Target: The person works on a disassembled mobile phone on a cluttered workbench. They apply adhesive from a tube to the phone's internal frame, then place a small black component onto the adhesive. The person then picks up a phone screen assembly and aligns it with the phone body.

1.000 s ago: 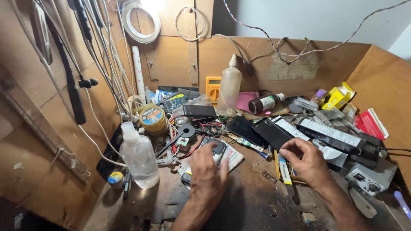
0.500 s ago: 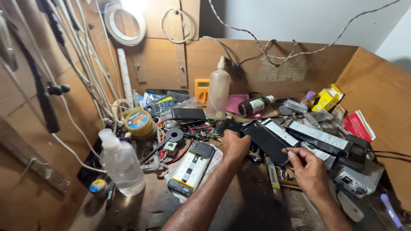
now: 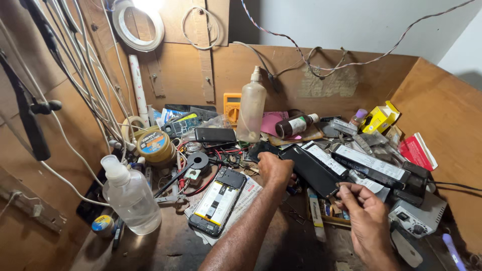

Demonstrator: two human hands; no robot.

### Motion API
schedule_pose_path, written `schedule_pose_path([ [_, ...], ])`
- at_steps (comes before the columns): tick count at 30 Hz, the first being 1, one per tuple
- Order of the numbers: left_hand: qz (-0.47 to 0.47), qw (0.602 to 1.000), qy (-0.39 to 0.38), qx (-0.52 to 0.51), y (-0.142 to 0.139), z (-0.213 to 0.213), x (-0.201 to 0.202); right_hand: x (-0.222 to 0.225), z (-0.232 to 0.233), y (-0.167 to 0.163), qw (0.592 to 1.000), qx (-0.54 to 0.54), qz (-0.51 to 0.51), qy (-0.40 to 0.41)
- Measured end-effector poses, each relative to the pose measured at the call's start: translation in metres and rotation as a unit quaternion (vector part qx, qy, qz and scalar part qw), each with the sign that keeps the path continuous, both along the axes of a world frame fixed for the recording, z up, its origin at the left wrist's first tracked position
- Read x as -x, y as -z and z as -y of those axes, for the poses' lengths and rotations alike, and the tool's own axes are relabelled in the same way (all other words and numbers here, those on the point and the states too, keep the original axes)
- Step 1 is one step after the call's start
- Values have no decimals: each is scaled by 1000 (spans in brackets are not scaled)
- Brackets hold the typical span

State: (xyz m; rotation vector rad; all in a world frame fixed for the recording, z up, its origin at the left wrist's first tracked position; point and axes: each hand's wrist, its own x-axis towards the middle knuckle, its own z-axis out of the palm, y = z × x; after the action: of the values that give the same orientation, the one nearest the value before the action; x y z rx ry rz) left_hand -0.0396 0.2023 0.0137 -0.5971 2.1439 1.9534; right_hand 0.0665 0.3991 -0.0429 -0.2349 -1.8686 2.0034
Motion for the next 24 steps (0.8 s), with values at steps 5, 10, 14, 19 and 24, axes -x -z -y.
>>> schedule_pose_path([
  [5, -48, 996, -15, -79, 17, 5, 0, -4, 5, -11, 999, 33, -3, 3],
  [10, -116, 969, -53, -214, 28, 24, -14, -12, 13, -18, 998, 49, -14, -24],
  [14, -173, 957, -76, -220, 35, 49, -51, -12, 20, -20, 998, 36, 23, -36],
  [19, -197, 961, -86, -175, 31, 74, -101, -8, 39, -26, 998, -5, 15, -58],
  [24, -184, 966, -81, -163, 31, 83, -133, -7, 65, -39, 989, -120, 27, -85],
])
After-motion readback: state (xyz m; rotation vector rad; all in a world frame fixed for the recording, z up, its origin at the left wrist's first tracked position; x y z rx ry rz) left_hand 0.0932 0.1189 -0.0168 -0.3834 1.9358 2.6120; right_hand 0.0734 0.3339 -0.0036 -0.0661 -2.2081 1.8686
